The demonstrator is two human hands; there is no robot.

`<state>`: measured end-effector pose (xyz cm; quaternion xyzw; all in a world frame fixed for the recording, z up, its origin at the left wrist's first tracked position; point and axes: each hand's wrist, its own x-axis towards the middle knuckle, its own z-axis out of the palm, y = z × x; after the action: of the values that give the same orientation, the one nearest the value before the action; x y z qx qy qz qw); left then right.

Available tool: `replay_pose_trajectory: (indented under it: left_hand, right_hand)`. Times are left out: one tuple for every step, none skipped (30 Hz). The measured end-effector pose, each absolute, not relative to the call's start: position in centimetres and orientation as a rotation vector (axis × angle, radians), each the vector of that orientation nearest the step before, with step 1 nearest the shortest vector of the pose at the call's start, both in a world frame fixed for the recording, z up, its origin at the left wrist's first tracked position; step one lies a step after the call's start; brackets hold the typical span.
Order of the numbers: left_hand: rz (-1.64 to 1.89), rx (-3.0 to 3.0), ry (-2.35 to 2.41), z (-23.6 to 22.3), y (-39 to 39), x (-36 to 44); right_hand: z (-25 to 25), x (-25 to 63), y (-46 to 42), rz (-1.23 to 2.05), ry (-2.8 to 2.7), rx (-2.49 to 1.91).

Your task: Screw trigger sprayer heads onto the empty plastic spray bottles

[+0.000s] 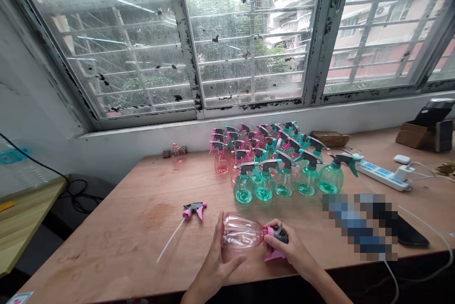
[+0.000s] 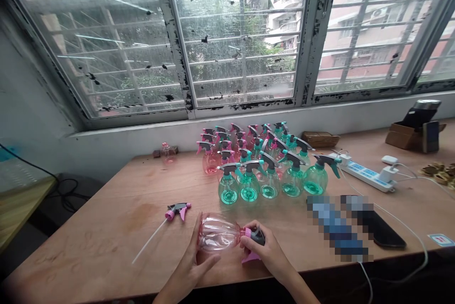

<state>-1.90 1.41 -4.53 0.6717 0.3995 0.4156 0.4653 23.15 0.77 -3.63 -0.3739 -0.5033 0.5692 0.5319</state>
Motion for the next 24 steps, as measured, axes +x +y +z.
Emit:
replay_pose_trajectory:
  left_hand:
    - [1.006, 1.639, 0.974, -4.48, 1.42, -1.94]
    - [0.996, 1.621, 0.965, -4.41, 1.44, -1.98]
    - [0.989, 1.598, 0.954, -4.33, 1.48, -2.00]
    - [0.988, 1.572, 0.946, -4.25, 1.52, -2.01]
    - [0.988, 1.546, 0.940, -4.17, 1.57, -2.01]
    - [0.988, 1.524, 0.937, -4.12, 1.62, -2.01]
    - [0.986, 1.509, 0.938, -4.09, 1.67, -2.00]
    - [0.986, 1.501, 0.940, -4.08, 1.72, -1.98]
    - [0.986, 1.500, 0.940, -4.10, 1.76, -1.98]
    - [0.986, 1.506, 0.939, -4.14, 1.81, -1.97]
    - [0.989, 1.519, 0.938, -4.21, 1.86, -1.97]
    - [0.997, 1.532, 0.940, -4.29, 1.90, -1.97]
    - [1.003, 1.546, 0.945, -4.37, 1.93, -1.98]
    - [1.010, 1.558, 0.953, -4.46, 1.95, -1.98]
    - [1.019, 1.567, 0.960, -4.53, 1.95, -1.99]
    - [1.027, 1.572, 0.964, -4.58, 1.94, -1.99]
    - [1.030, 1.575, 0.960, -4.60, 1.91, -1.99]
    - [1.028, 1.577, 0.951, -4.59, 1.87, -2.00]
    - [1.024, 1.573, 0.941, -4.55, 1.84, -2.00]
    - [1.019, 1.562, 0.932, -4.49, 1.81, -2.00]
    - [1.018, 1.546, 0.927, -4.42, 1.81, -2.01]
    - [1.020, 1.530, 0.923, -4.36, 1.83, -2.01]
    - [1.025, 1.514, 0.918, -4.31, 1.87, -2.03]
    - [1.025, 1.504, 0.909, -4.30, 1.94, -2.05]
  right_hand:
    - [-3.55, 23.13, 0.72, 1.364, -1.205, -0.890]
    - [-3.44, 23.09, 0.67, 1.369, -1.209, -0.888]
    - [-3.33, 23.06, 0.62, 1.374, -1.212, -0.885]
    - [-3.22, 23.02, 0.56, 1.378, -1.214, -0.883]
    - [-3.13, 22.98, 0.51, 1.381, -1.215, -0.881]
    - [-3.06, 22.95, 0.48, 1.383, -1.215, -0.880]
    - [-3.03, 22.93, 0.46, 1.384, -1.215, -0.880]
    - [-3.02, 22.92, 0.46, 1.384, -1.214, -0.880]
    - [-3.04, 22.91, 0.48, 1.382, -1.212, -0.880]
    - [-3.07, 22.92, 0.53, 1.379, -1.209, -0.881]
    - [-3.10, 22.93, 0.59, 1.375, -1.207, -0.883]
    - [-3.13, 22.94, 0.65, 1.371, -1.205, -0.884]
    - [-3.16, 22.95, 0.71, 1.368, -1.205, -0.885]
    - [-3.18, 22.97, 0.74, 1.366, -1.205, -0.885]
    - [-3.20, 22.98, 0.76, 1.366, -1.207, -0.885]
    - [-3.22, 22.99, 0.74, 1.368, -1.211, -0.885]
    - [-3.23, 23.00, 0.70, 1.371, -1.214, -0.885]
    - [-3.25, 23.02, 0.65, 1.374, -1.216, -0.886]
    - [-3.26, 23.04, 0.58, 1.378, -1.217, -0.887]
    - [-3.26, 23.05, 0.52, 1.383, -1.219, -0.888]
    - [-3.26, 23.08, 0.47, 1.390, -1.222, -0.889]
    - [-3.24, 23.10, 0.44, 1.398, -1.229, -0.892]
    - [-3.20, 23.13, 0.42, 1.405, -1.237, -0.894]
    - [-3.16, 23.16, 0.41, 1.409, -1.245, -0.897]
